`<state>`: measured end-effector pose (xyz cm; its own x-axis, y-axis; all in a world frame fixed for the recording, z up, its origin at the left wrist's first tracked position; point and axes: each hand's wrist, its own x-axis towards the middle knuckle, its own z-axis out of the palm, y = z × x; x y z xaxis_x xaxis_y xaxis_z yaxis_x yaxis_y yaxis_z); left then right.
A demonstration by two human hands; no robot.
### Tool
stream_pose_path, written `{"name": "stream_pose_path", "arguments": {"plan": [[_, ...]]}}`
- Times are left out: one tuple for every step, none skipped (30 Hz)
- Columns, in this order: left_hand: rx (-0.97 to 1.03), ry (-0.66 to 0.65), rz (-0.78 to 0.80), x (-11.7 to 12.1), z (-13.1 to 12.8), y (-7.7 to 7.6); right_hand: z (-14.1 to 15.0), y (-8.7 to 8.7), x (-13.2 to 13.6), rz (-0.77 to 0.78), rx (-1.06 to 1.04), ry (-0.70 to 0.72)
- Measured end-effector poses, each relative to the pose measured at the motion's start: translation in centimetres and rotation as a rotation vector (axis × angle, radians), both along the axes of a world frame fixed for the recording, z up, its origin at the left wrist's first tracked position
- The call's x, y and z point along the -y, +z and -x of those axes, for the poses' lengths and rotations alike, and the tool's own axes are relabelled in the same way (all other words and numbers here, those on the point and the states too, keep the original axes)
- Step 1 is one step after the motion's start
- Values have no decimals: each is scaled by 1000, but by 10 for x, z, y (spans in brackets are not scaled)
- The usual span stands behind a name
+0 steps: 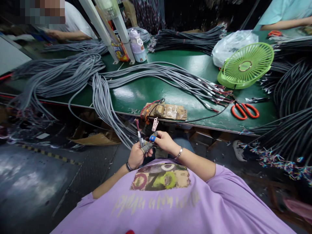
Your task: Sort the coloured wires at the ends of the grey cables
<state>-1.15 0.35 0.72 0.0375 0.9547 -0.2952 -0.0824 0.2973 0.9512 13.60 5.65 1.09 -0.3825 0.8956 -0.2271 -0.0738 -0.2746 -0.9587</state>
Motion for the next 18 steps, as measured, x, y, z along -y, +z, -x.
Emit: {"name": "stream_pose_path", "arguments": {"plan": [[2, -2, -4, 0, 0, 0, -1, 0, 0, 23, -10, -20], [3, -6, -5, 0, 0, 0, -2, 0, 0, 43, -19, -42], [3, -11, -5, 0, 0, 0, -3, 0, -1, 59, -26, -63], [1, -15, -4, 0, 0, 0, -5, 0, -2, 70, -32, -76], [0, -16, -2, 0, 0, 0, -7, 0, -3, 81, -35, -77], [-2, -14, 1, 0, 0, -1, -8, 1, -4, 93, -37, -64], [-4, -11, 6, 0, 0, -1, -9, 2, -5, 105, -34, -36], [-5, -10, 12, 0, 0, -2, -10, 3, -6, 117, -28, 2], [-6, -11, 15, -1, -1, -2, -11, 4, -7, 124, -23, 43], [-6, -14, 16, -1, -1, -2, -11, 4, -7, 126, -19, 81], [-7, -18, 14, -1, -1, -2, -11, 5, -7, 122, -14, 111], [-7, -22, 10, -1, -1, -3, -10, 5, -7, 113, -9, 131], [-7, -24, 5, -1, -1, -3, -10, 4, -7, 105, -5, 139], [-7, -22, 2, -1, -1, -3, -8, 3, -6, 98, -1, 136], [-9, -18, 2, -1, -1, -3, -7, 2, -5, 93, 0, 124], [-12, -10, 3, -1, -1, -4, -6, 0, -5, 88, 0, 104], [-14, 2, 4, -1, -1, -4, -4, -2, -4, 82, 1, 76], [-15, 14, 3, -1, -1, -4, -3, -3, -4, 78, 4, 44]]}}
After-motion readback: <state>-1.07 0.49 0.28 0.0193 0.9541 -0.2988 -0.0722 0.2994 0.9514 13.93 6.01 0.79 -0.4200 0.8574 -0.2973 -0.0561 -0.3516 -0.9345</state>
